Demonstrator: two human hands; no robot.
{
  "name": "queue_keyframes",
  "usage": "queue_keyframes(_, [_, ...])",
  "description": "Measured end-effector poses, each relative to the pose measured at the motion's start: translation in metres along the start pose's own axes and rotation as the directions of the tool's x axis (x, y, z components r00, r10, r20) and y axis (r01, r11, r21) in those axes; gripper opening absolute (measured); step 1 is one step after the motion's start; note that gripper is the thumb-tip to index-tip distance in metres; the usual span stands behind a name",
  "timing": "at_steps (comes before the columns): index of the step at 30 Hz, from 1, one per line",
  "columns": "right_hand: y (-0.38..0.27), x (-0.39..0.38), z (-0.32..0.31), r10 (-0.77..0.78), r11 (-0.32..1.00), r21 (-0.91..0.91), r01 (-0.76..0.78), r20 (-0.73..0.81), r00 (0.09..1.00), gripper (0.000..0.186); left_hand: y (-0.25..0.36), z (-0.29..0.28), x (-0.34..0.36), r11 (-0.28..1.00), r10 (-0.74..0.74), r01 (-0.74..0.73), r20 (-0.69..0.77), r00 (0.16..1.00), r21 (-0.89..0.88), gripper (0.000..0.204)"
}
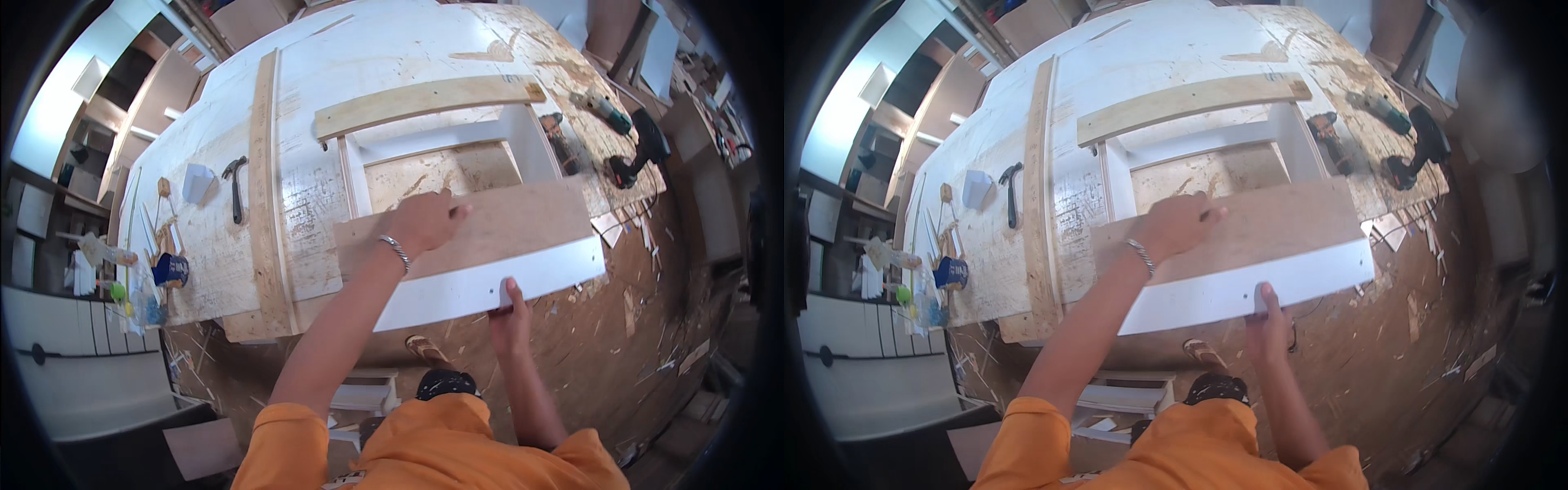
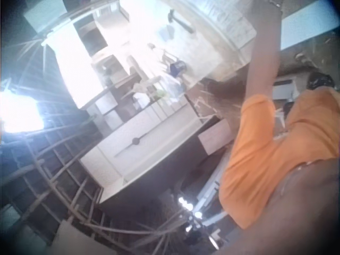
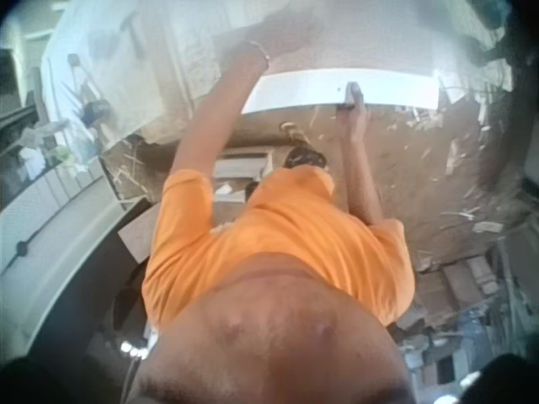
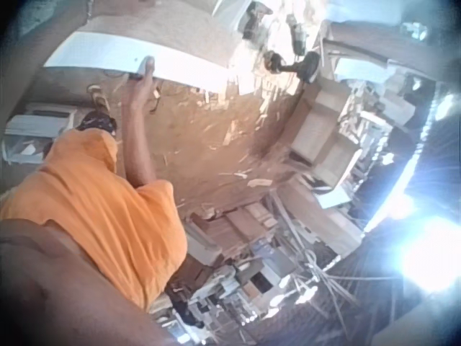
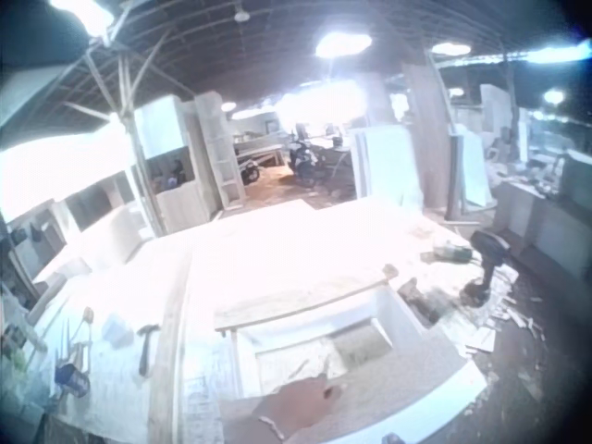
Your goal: The person measures wooden drawer frames using a tape measure and marks locations with a pencil, while moving the wooden components between the floor and a workbench in a woodworking shop.
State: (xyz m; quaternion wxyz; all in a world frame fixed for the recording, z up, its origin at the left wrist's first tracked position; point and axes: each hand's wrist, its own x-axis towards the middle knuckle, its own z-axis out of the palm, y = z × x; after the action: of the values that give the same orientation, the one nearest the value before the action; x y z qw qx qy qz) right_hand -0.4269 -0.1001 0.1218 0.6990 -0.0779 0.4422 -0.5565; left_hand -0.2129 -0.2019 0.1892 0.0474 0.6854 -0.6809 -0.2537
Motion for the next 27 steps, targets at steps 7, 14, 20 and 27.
queue_keyframes(7, [0.009, 0.012, -0.023, 0.051, 0.996, 0.071, -0.062, 0.152, 0.987, 0.047, 0.003, 0.004, 0.001, 0.999, -0.046, 0.041, -0.212, 0.976, -0.024, 0.058])
queue_keyframes(14, [0.023, -0.014, -0.107, 0.181, 0.965, 0.141, -0.221, 0.252, 0.951, 0.050, 0.024, 0.034, -0.087, 0.985, -0.047, -0.029, -0.419, 0.907, -0.172, 0.046])
queue_keyframes(20, [0.001, -0.030, -0.077, 0.151, 0.971, 0.079, -0.227, 0.535, 0.831, 0.057, 0.029, 0.001, -0.169, 0.972, -0.150, -0.038, -0.732, 0.664, -0.233, 0.039])
queue_keyframes(27, [-0.015, -0.060, 0.019, 0.138, 0.990, -0.126, -0.063, 0.779, 0.612, 0.067, 0.024, -0.049, -0.305, 0.916, -0.378, 0.016, -0.845, 0.378, -0.402, 0.042])
